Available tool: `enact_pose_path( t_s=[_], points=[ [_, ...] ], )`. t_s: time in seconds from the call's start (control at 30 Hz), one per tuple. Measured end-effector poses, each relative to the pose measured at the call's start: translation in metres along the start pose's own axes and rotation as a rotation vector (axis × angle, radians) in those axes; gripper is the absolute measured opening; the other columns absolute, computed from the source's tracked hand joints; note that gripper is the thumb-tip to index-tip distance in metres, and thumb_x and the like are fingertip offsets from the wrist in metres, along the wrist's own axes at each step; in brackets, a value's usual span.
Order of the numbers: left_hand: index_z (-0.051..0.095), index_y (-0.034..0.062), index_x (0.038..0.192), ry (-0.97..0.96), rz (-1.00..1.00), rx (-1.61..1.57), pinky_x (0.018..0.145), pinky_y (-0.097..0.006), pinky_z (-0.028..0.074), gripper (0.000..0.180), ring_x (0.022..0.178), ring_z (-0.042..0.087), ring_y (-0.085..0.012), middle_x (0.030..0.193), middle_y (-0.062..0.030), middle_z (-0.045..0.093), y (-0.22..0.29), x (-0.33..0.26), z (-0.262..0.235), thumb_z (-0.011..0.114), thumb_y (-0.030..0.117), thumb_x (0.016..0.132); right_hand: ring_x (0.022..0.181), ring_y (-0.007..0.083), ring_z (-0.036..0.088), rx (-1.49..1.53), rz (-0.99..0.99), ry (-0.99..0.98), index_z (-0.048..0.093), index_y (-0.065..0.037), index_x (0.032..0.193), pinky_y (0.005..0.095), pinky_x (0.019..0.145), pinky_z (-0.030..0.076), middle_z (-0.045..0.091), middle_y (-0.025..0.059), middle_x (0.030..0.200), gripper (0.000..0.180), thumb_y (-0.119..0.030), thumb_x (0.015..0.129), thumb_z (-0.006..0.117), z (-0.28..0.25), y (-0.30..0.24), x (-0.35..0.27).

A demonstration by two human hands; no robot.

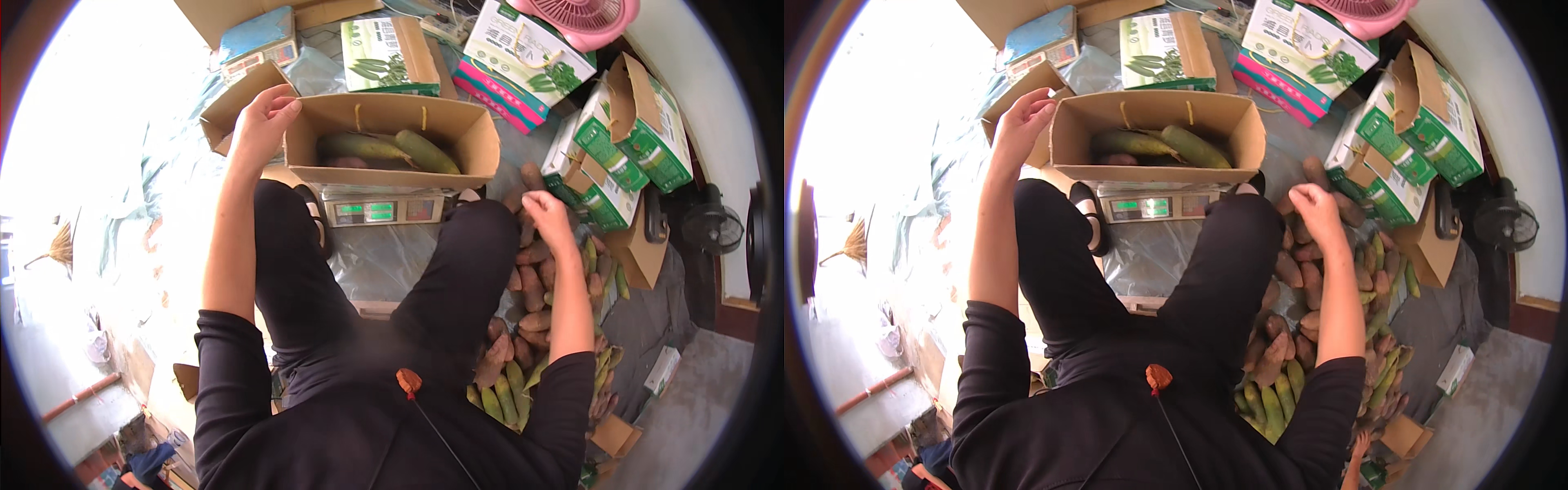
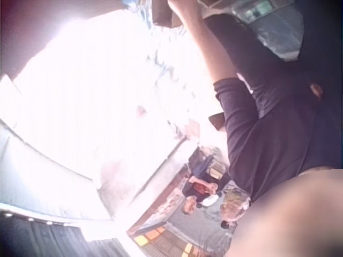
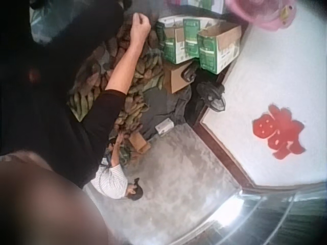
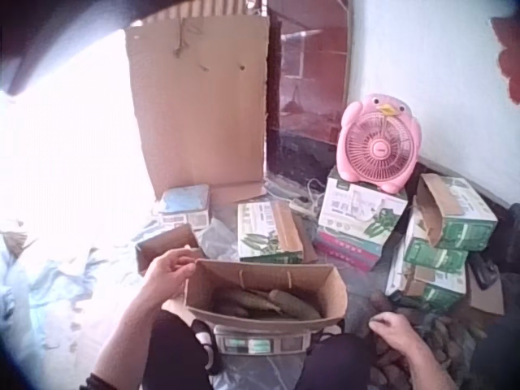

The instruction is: Sorting and packing green produce (likely melons or gourds) into boxes while weighing them.

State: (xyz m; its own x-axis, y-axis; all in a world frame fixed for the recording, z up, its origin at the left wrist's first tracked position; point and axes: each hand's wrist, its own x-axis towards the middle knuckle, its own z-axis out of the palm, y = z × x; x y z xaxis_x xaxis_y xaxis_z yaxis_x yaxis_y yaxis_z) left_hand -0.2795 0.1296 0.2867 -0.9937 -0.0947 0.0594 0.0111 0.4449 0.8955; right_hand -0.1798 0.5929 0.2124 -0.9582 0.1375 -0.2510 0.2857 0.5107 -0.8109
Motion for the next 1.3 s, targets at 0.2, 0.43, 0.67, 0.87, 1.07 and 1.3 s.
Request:
enact_pose_path(
  t_s=[0.2, 0.43, 0.67, 0.87, 1.07, 1.3],
  points=[
    [0.055, -0.0040, 0.117, -0.018, -0.107, 0.579, 0.084, -0.036, 0.048, 0.060, 0.095, 0.063, -0.0292, 0.101, -0.0215, 0.064, -0.054, 0.028, -0.023, 0.068, 0.038, 0.077, 0.071, 0.0111, 0.054, -0.229, -0.042, -0.166, 0.064, 0.003, 0.090, 0.0285, 0.067, 0.045, 0.063, 0.0054, 0.076, 0.036, -0.033, 0.084, 0.064, 0.019, -0.070, 0.071],
    [0.064, 0.0047, 0.106, -0.230, -0.377, 0.873, 0.085, -0.042, 0.048, 0.054, 0.101, 0.061, -0.0292, 0.105, -0.0153, 0.064, -0.074, 0.030, 0.003, 0.065, 0.049, 0.077, 0.072, 0.0381, 0.061, -0.597, 0.069, -0.206, 0.062, 0.007, 0.075, 0.0432, 0.065, 0.047, 0.061, 0.0262, 0.072, 0.057, -0.050, 0.075, 0.063, 0.046, -0.077, 0.116],
    [0.069, 0.0042, 0.094, -0.233, -0.389, 0.837, 0.082, -0.039, 0.051, 0.040, 0.094, 0.064, -0.0289, 0.097, -0.0149, 0.067, -0.074, 0.035, 0.005, 0.063, 0.041, 0.079, 0.089, 0.0426, 0.060, -0.692, -0.059, -0.164, 0.065, 0.008, 0.087, 0.0448, 0.078, 0.046, 0.061, 0.0305, 0.087, 0.049, -0.040, 0.079, 0.061, 0.055, -0.049, 0.145],
    [0.069, 0.0057, 0.093, -0.238, -0.369, 0.751, 0.080, -0.039, 0.051, 0.034, 0.091, 0.064, -0.0297, 0.095, -0.0143, 0.067, -0.102, 0.029, -0.018, 0.062, 0.036, 0.079, 0.087, 0.0429, 0.060, -0.722, -0.139, -0.152, 0.066, 0.004, 0.086, 0.0467, 0.076, 0.045, 0.062, 0.0281, 0.083, 0.040, -0.035, 0.079, 0.061, 0.062, -0.087, 0.140],
    [0.070, 0.0069, 0.091, -0.115, -0.521, 0.602, 0.078, -0.040, 0.052, 0.033, 0.090, 0.065, -0.0310, 0.096, -0.0158, 0.067, -0.130, -0.008, -0.082, 0.061, 0.035, 0.076, 0.083, 0.0427, 0.060, -0.902, -0.321, -0.158, 0.066, 0.002, 0.085, 0.0472, 0.072, 0.045, 0.061, 0.0280, 0.081, 0.038, -0.035, 0.079, 0.060, 0.100, -0.194, 0.126],
    [0.068, -0.0005, 0.081, 0.231, -0.561, 0.432, 0.065, -0.038, 0.051, 0.032, 0.066, 0.066, -0.0255, 0.070, -0.0177, 0.066, -0.172, -0.118, -0.187, 0.063, 0.031, 0.077, 0.081, 0.0435, 0.060, -0.874, -0.558, -0.229, 0.066, 0.003, 0.079, 0.0487, 0.072, 0.047, 0.062, 0.0269, 0.081, 0.043, -0.040, 0.081, 0.058, 0.212, -0.269, 0.089]
  ],
)
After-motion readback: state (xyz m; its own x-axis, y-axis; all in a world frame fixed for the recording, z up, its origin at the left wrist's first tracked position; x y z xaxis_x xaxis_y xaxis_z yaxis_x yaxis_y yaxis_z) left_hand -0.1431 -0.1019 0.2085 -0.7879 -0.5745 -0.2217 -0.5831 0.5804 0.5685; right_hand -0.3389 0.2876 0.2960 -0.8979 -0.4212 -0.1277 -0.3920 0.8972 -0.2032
